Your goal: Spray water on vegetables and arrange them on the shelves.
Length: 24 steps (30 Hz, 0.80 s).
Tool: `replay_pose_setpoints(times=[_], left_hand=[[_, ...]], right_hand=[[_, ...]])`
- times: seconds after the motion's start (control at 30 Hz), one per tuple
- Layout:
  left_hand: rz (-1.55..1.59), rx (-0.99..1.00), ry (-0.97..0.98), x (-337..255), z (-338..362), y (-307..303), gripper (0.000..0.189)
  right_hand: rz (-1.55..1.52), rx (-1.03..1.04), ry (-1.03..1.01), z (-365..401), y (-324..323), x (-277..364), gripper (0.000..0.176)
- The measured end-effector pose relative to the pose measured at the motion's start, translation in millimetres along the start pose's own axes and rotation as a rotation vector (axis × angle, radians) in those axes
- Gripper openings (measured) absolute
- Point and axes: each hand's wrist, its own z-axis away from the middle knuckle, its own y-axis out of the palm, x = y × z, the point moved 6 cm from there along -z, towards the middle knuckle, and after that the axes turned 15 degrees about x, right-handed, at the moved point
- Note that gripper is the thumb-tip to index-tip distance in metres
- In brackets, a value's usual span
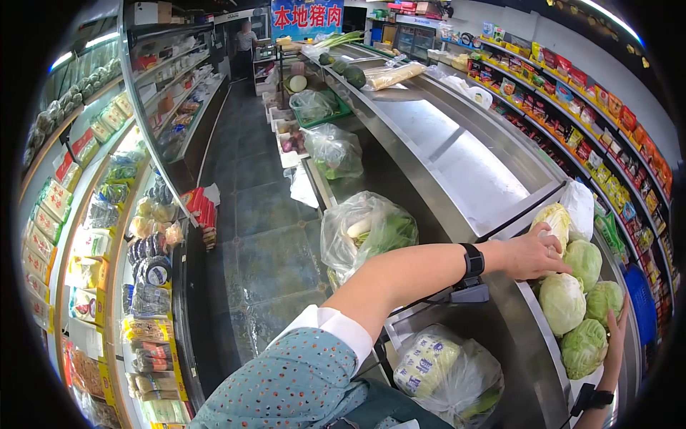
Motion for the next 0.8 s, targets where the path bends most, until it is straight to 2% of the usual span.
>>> replay_pose_setpoints(times=[0.3, 0.47, 0.53, 0.63, 0.73, 0.8], left_hand=[[0.032, -0.032, -0.006, -1.6, 1.2, -3.8, 0.046], [-0.018, -0.01, -0.008, 1.4, 0.0, -5.0, 0.049], [0.01, -0.03, 0.009, -2.0, 1.1, -4.1, 0.05], [-0.02, -0.036, 0.007, -2.9, 1.9, -5.0, 0.05], [0.01, -0.065, 0.032, -2.1, 3.1, -3.3, 0.051], [0.021, -0.054, 0.027, -3.5, 4.6, -6.2, 0.052]], right_hand=[[-0.023, -0.028, -0.013, 26.8, -7.6, -3.4, 0.061], [0.112, -0.158, 0.039, 55.0, -8.9, 17.0, 0.066], [0.063, -0.192, 0.066, 66.6, -4.8, 25.8, 0.07], [0.154, -0.175, 0.059, 85.6, -6.6, 22.5, 0.061], [0.187, -0.221, 0.08, 101.5, 2.3, 37.3, 0.063], [0.349, -0.281, 0.075, 117.8, 24.3, 71.2, 0.08]])
